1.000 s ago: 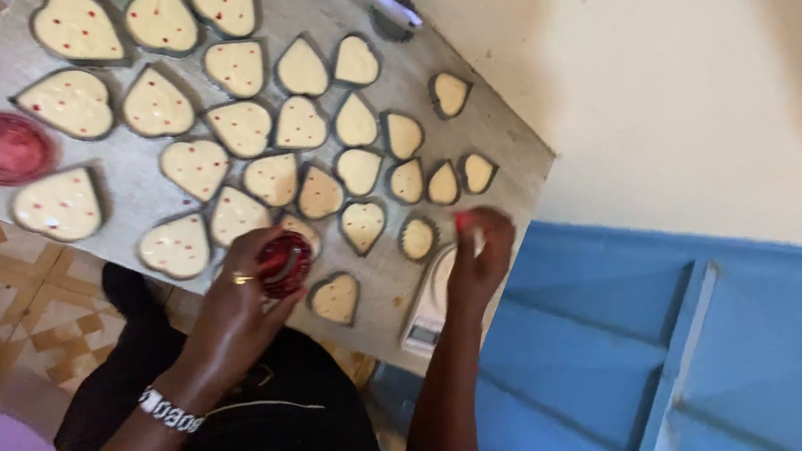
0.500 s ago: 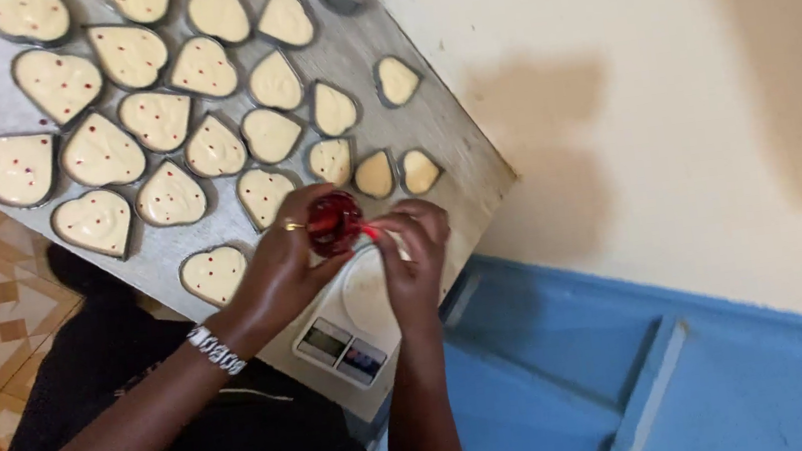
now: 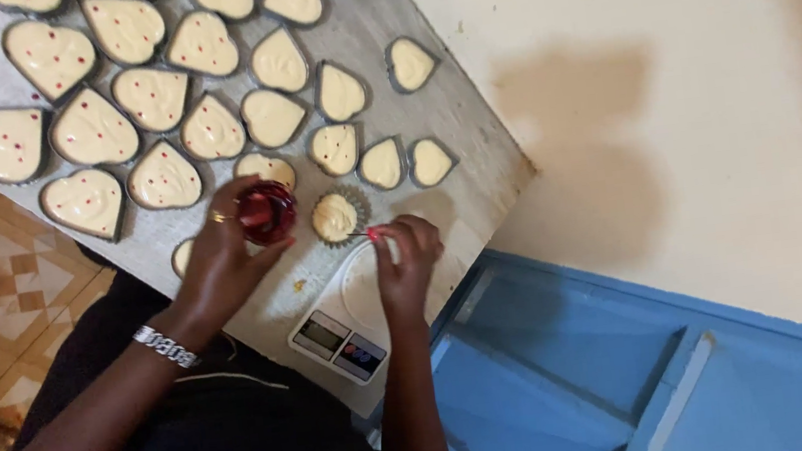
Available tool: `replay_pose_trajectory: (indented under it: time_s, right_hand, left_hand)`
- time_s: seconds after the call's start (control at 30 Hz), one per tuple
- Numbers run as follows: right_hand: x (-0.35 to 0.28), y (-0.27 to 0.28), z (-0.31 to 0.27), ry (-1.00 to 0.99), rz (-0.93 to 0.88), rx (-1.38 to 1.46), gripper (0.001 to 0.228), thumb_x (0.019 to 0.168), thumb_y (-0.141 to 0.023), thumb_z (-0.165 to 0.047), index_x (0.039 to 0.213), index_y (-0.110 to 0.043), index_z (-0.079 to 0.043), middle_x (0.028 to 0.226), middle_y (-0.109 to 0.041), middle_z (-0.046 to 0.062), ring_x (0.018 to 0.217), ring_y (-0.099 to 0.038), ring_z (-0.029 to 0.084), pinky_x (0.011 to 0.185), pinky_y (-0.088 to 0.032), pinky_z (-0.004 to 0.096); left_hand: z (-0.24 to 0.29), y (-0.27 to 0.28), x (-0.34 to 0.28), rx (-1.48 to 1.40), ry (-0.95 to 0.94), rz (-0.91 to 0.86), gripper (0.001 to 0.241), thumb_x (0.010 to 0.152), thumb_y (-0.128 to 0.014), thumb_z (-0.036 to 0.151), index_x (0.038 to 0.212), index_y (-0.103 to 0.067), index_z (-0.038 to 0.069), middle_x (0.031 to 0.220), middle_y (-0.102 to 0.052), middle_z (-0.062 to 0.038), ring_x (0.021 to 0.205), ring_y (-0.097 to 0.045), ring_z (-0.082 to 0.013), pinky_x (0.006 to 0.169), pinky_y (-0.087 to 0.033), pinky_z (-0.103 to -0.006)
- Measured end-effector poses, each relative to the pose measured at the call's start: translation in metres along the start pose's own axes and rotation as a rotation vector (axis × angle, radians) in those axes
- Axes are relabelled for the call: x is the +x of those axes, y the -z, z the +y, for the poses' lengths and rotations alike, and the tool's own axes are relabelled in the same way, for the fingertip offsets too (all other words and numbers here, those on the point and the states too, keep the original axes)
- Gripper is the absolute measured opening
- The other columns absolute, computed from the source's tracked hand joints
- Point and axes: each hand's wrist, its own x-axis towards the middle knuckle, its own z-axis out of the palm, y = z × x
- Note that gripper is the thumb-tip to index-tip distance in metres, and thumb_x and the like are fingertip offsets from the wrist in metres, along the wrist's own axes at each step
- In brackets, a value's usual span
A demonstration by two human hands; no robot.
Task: Applying small dots of jam to heart-shaped batter portions using a small stick tool.
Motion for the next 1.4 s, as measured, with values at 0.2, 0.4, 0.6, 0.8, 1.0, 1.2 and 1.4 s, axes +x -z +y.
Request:
replay_pose_trajectory:
  time_s: [0.2,0.4,0.6,0.8,1.0,1.2,1.4]
  right_hand:
    - [-0.014,-0.02,0.009,0.087,-0.036,-0.146,0.006,0.086,-0.062,-0.023,0.086,-0.06,-0.018,0.088,-0.051,-0.003,0.092,-0.05,0.017,0.08,-0.029,0.035]
    - [-0.001,-0.026,0.009,0.07,0.033,-0.154,0.007,0.083,-0.065,-0.019,0.084,-0.058,-0.02,0.088,-0.049,-0.006,0.092,-0.05,0.015,0.079,-0.028,0.034]
    - [0.009,-0.03,0.006,0.118,0.056,-0.199,0.009,0.083,-0.065,-0.023,0.084,-0.056,-0.021,0.09,-0.05,-0.005,0.093,-0.051,0.016,0.079,-0.029,0.035]
    - [0.016,-0.045,0.01,0.131,0.055,-0.174,0.008,0.083,-0.064,-0.018,0.086,-0.057,-0.022,0.091,-0.05,-0.005,0.095,-0.05,0.016,0.08,-0.028,0.035]
    - [0.007,-0.031,0.001,0.15,0.031,-0.19,0.009,0.081,-0.065,-0.019,0.083,-0.057,-0.022,0.089,-0.053,-0.005,0.094,-0.051,0.016,0.082,-0.028,0.032]
    - [-0.008,-0.034,0.018,0.145,0.003,-0.077,0.007,0.082,-0.065,-0.018,0.083,-0.058,-0.02,0.089,-0.053,-0.005,0.094,-0.051,0.017,0.082,-0.028,0.035]
    - [-0.005,-0.021,0.028,0.083,0.051,-0.173,0.005,0.084,-0.062,-0.019,0.084,-0.057,-0.02,0.09,-0.052,-0.006,0.096,-0.05,0.016,0.081,-0.026,0.033]
  left_hand:
    - [0.001,0.013,-0.007,-0.031,0.077,0.067,0.072,0.068,-0.074,0.006,0.127,-0.033,0.004,0.116,-0.047,-0.027,0.106,-0.048,-0.0473,0.084,-0.045,-0.051]
    - [0.002,0.016,-0.011,-0.062,0.067,0.073,0.069,0.069,-0.072,0.002,0.126,-0.033,-0.001,0.116,-0.044,-0.029,0.108,-0.047,-0.0485,0.083,-0.046,-0.0504]
    - [0.006,0.017,-0.007,-0.007,0.048,0.066,0.072,0.066,-0.075,0.004,0.125,-0.033,-0.003,0.117,-0.043,-0.029,0.107,-0.047,-0.049,0.082,-0.047,-0.05]
    - [0.007,0.015,-0.008,-0.027,0.036,0.025,0.07,0.069,-0.073,0.005,0.125,-0.032,-0.002,0.118,-0.042,-0.027,0.108,-0.046,-0.0487,0.083,-0.046,-0.0511]
    - [0.004,0.015,-0.01,-0.012,0.03,0.057,0.071,0.067,-0.075,0.004,0.125,-0.034,-0.001,0.118,-0.043,-0.026,0.108,-0.047,-0.0483,0.083,-0.046,-0.0514]
    - [-0.001,0.009,-0.012,0.04,-0.016,-0.009,0.071,0.068,-0.074,0.009,0.125,-0.033,0.002,0.115,-0.044,-0.024,0.106,-0.05,-0.0453,0.085,-0.044,-0.0527]
    - [-0.003,0.005,-0.013,0.064,-0.078,-0.015,0.07,0.067,-0.075,0.006,0.124,-0.034,-0.001,0.114,-0.045,-0.025,0.105,-0.05,-0.0468,0.084,-0.044,-0.0536]
